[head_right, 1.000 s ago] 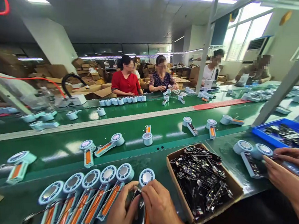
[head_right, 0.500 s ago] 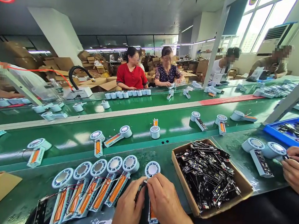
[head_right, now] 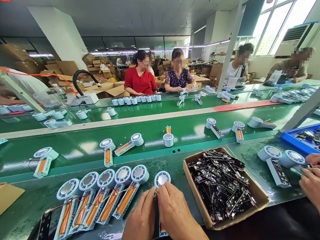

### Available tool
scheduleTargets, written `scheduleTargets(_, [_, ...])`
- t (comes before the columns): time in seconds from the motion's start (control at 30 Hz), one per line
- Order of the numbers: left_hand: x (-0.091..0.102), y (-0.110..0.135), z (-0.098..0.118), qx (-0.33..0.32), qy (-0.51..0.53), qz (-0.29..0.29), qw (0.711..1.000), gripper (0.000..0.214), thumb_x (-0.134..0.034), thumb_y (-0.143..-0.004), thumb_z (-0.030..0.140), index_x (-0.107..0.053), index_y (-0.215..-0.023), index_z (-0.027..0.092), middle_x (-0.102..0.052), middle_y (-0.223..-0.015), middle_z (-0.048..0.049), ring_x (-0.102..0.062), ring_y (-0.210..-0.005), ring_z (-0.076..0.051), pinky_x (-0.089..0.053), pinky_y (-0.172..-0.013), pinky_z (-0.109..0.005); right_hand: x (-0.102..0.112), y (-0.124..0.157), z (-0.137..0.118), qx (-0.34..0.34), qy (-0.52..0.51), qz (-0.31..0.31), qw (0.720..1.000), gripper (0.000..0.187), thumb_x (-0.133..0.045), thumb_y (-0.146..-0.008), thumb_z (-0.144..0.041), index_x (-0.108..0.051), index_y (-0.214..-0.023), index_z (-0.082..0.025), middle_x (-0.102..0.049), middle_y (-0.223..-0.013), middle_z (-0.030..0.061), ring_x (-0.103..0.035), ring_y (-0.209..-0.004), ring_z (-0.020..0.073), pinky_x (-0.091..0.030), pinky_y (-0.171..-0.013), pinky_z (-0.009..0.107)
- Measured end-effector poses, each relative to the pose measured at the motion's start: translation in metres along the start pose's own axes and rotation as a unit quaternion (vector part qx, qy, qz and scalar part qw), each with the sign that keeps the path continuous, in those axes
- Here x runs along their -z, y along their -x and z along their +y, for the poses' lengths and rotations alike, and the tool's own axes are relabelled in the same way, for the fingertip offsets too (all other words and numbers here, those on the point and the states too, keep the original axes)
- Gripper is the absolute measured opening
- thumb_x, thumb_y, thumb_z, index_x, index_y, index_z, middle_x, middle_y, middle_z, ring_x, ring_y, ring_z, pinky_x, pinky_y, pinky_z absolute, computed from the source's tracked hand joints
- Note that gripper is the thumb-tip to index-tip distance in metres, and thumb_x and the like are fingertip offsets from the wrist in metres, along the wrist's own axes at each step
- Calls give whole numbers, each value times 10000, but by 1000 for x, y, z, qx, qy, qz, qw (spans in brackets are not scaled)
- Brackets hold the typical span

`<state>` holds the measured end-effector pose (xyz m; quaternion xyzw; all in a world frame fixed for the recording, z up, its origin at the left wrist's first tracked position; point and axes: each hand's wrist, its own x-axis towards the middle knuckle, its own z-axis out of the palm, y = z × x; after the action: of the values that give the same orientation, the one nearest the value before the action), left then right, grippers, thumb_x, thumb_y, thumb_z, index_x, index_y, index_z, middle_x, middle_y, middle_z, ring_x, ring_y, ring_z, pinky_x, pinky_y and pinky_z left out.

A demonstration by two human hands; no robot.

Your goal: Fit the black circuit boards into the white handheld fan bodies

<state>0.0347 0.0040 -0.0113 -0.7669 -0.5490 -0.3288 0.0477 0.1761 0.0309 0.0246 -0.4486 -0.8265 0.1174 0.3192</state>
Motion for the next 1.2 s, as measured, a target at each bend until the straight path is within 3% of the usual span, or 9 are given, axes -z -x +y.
scheduleTargets(0.1, [-4, 3, -1, 16, 36, 17, 999, 464, -380, -962, 72, -469, -1412, 139, -700, -1201, -172, -746, -1009, -259, -659, -757, -354, -6, 0, 1, -4, -8, 1, 1000, 246, -347, -1012, -113, -519, -852, -188, -561, -816, 50, -518, -722, 187, -387, -650, 303])
scheduleTargets(0.2, [9, 1, -3, 8, 95, -45, 994, 523, -412, -956, 77, -436, -1469, 175, -660, -1275, -165, -711, -1101, -252, -644, -840, -348, -3, 0, 4, -15, -47, 2, 999, 267, -342, -1020, -121, -524, -839, -196, -559, -807, 36, -524, -702, 173, -422, -641, 287])
scheduleTargets(0.3, [35, -3, -6, 50, 132, -91, 986, 607, -371, -951, 46, -400, -1516, 267, -572, -1376, -148, -704, -1097, -220, -624, -876, -339, 18, -3, 2, -26, -80, 1, 996, 213, -385, -1005, -100, -574, -1013, -198, -613, -940, 54, -597, -810, 181, -499, -713, 287])
scheduleTargets(0.43, [62, -8, -6, 74, 145, -60, 985, 651, -451, -976, 119, -279, -1568, 329, -666, -1244, -102, -695, -1089, -242, -596, -907, -389, 60, -16, -19, 42, -15, -59, 997, 409, -493, -930, -38, -520, -1300, -209, -609, -1254, 111, -583, -1087, 257, -514, -924, 399])
scheduleTargets(0.6, [58, -27, -2, 150, 294, -55, 942, 639, -548, -959, 189, -331, -1538, 351, -723, -1142, -37, -702, -999, -207, -563, -939, -367, 72, -34, -29, 126, 12, -149, 981, 268, -455, -973, -53, -602, -1156, -182, -682, -922, 65, -601, -849, 218, -524, -809, 356])
scheduleTargets(0.77, [31, -46, -11, 173, 453, -177, 857, 736, -765, -811, 238, -461, -1456, 418, -388, -1573, -54, -637, -737, -133, -593, -697, -333, 59, -33, -4, -26, -60, -30, 997, 535, -462, -906, -63, -427, -1415, -223, -684, -1138, 71, -655, -938, 195, -527, -822, 320])
scheduleTargets(1.0, [16, -47, -20, 171, 412, -183, 876, 536, -694, -840, 199, -594, -1337, 374, -449, -1516, -42, -552, -662, -109, -552, -772, -376, 68, -19, 9, -264, -130, -18, 956, 159, -687, -844, -259, -543, -907, -235, -632, -676, -74, -612, -513, 132, -474, -557, 249])
scheduleTargets(1.07, [14, -46, -20, 178, 412, -181, 875, 532, -696, -840, 210, -580, -1333, 372, -439, -1526, -35, -551, -635, -100, -559, -752, -367, 73, -13, 13, -229, -63, -29, 971, 217, -737, -845, -308, -535, -852, -228, -633, -698, -57, -618, -559, 145, -468, -578, 262])
scheduleTargets(1.2, [11, -43, -19, 186, 416, -179, 872, 522, -686, -845, 201, -549, -1321, 364, -426, -1553, -23, -542, -593, -89, -568, -717, -347, 87, -6, 11, 21, 169, -119, 978, 111, -672, -925, -239, -579, -870, -212, -633, -777, 0, -614, -713, 207, -452, -664, 331])
